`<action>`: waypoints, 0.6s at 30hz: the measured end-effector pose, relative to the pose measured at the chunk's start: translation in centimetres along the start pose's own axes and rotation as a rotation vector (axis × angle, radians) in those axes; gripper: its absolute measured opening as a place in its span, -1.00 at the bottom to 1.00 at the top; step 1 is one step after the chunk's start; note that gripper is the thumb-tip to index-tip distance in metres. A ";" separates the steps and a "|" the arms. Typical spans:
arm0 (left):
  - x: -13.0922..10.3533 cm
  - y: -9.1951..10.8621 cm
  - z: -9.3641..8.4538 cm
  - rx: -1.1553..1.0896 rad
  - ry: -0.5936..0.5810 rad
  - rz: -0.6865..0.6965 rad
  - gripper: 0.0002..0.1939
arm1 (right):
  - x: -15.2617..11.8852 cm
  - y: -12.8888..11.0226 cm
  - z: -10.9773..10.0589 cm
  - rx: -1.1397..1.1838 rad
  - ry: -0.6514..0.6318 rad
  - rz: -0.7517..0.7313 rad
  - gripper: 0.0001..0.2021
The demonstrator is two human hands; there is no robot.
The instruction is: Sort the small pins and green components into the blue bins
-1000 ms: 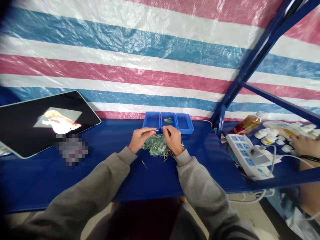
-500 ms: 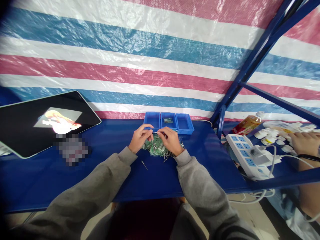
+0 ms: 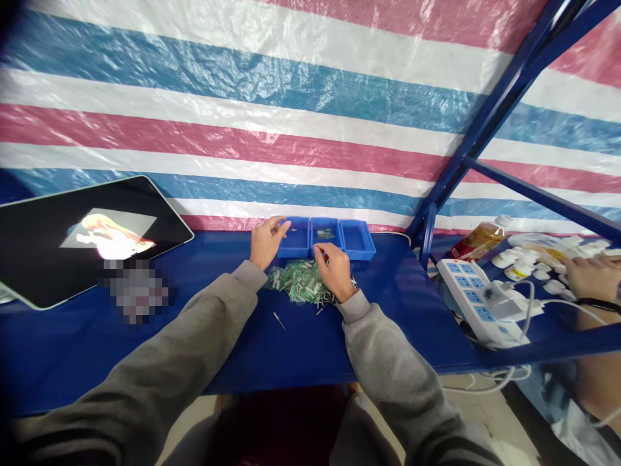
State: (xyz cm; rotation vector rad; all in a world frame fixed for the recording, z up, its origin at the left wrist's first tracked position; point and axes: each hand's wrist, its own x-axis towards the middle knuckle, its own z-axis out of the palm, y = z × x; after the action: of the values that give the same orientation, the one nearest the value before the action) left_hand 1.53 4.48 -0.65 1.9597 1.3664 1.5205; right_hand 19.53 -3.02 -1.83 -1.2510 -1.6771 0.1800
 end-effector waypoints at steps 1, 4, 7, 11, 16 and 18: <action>0.1 -0.4 0.0 -0.013 0.002 -0.003 -0.71 | 0.0 -0.1 -0.1 -0.004 -0.039 -0.021 -0.69; -1.1 -1.4 -0.4 -0.090 -0.098 0.005 -0.73 | -0.3 -1.0 -0.1 0.062 -0.342 -0.083 -0.75; -2.9 -1.5 -1.1 -0.108 -0.285 0.062 -0.73 | -1.5 -2.9 0.5 0.139 -0.750 -0.111 -0.82; -4.0 -0.3 -1.6 -0.091 -0.356 0.113 -0.73 | -3.7 -5.1 2.0 -0.068 -0.997 -0.187 -0.80; -4.3 0.6 -1.9 -0.131 -0.364 0.112 -0.75 | -4.7 -5.6 2.9 -0.288 -0.975 -0.201 -0.93; -4.5 0.6 -2.1 -0.150 -0.364 0.096 -0.76 | -4.6 -5.5 2.8 -0.340 -0.958 -0.202 -0.93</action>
State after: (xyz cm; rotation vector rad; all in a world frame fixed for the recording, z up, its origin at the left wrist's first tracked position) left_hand 0.02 -0.09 -2.00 2.1018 0.9926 1.1873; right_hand 13.65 -8.02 -2.64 -1.3149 -2.7350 0.4310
